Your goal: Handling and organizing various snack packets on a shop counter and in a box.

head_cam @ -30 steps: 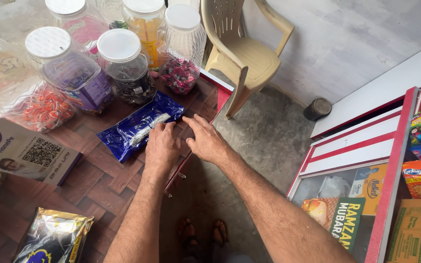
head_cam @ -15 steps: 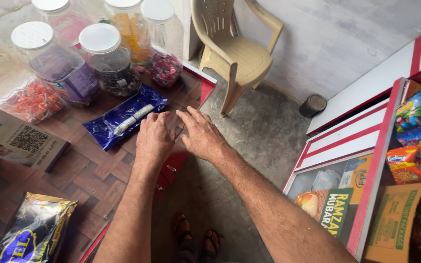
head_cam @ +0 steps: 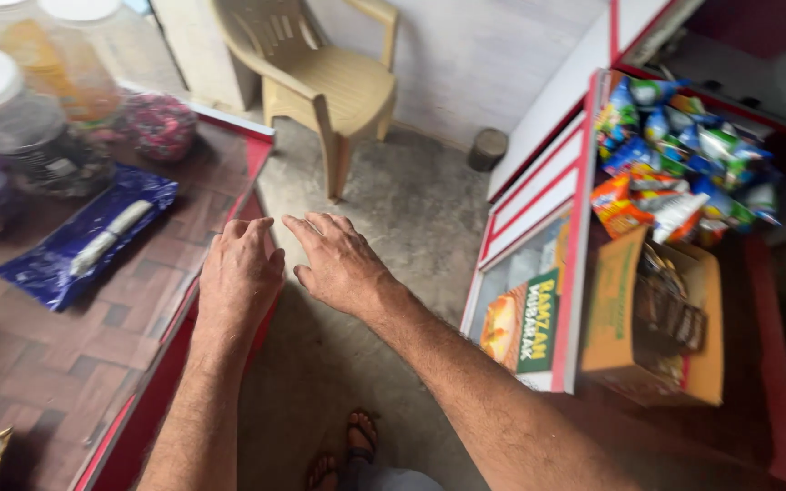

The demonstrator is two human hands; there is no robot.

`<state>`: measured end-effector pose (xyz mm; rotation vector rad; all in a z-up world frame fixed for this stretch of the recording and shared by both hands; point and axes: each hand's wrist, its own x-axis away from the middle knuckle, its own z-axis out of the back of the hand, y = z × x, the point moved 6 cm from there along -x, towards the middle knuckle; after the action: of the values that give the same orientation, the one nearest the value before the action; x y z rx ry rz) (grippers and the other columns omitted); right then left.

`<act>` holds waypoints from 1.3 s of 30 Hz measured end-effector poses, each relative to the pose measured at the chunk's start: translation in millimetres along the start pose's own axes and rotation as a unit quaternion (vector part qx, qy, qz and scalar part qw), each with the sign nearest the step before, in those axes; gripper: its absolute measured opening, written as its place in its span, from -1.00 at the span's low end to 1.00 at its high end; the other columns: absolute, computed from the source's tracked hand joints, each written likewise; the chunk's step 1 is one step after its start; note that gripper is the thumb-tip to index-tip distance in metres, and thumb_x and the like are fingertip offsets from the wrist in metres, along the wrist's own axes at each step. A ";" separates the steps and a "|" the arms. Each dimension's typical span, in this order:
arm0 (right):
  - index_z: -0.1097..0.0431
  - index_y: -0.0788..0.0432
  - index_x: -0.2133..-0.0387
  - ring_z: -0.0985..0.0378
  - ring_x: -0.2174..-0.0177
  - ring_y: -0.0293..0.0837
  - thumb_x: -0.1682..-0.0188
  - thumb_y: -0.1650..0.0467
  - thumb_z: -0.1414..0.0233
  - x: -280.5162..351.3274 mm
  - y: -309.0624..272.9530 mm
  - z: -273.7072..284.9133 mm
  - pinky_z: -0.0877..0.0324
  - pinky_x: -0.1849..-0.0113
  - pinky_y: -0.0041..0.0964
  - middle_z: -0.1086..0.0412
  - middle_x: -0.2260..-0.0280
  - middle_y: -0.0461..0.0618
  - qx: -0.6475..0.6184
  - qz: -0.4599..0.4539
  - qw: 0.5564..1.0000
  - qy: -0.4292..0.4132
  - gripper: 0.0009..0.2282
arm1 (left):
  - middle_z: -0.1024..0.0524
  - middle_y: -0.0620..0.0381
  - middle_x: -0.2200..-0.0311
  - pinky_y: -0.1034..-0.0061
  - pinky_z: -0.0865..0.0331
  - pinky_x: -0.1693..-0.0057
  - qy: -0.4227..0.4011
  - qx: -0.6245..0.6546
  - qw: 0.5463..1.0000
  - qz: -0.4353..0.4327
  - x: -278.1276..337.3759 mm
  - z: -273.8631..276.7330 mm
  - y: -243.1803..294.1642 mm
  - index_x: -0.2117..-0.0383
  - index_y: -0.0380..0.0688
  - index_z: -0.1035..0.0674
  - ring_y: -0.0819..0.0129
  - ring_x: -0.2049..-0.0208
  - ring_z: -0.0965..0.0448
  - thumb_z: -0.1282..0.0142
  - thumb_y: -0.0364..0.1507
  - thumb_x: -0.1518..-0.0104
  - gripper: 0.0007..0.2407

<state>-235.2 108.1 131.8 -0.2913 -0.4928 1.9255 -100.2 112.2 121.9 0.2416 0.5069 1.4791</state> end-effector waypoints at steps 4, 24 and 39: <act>-0.13 0.11 -0.28 -0.18 -0.23 0.17 0.09 0.38 -0.17 33.7 18.5 8.4 -0.15 -0.22 0.03 -0.16 -0.24 0.20 0.011 -0.019 0.999 0.046 -0.38 | -0.49 -0.04 -0.05 0.15 -0.42 -0.13 -0.073 -0.002 0.997 0.009 9.3 -10.6 27.3 -0.14 -0.01 -0.53 0.05 -0.07 -0.49 -0.25 -0.34 -0.12 -0.59; -0.09 0.15 -0.31 -0.22 -0.21 0.20 0.10 0.41 -0.17 175.7 10.4 37.7 -0.18 -0.21 0.03 -0.18 -0.24 0.23 0.019 -0.123 0.985 0.116 -0.35 | -0.50 -0.01 -0.06 0.15 -0.39 -0.17 -0.114 0.048 0.983 -0.138 87.2 -9.4 107.5 -0.12 -0.05 -0.53 -0.01 -0.09 -0.47 -0.23 -0.37 -0.11 -0.60; -0.13 0.17 -0.29 -0.27 -0.17 0.19 0.08 0.40 -0.20 251.3 82.9 79.5 -0.26 -0.16 0.00 -0.22 -0.21 0.21 0.013 -0.151 0.978 0.143 -0.37 | -0.52 -0.04 -0.03 0.14 -0.38 -0.16 -0.134 0.055 0.972 -0.183 110.9 -45.3 220.0 -0.10 -0.10 -0.53 -0.02 -0.09 -0.48 -0.23 -0.39 -0.11 -0.61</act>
<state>-435.4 294.7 169.6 -0.4421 -0.2999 1.5612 -314.6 234.9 163.1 0.4062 0.3908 1.0413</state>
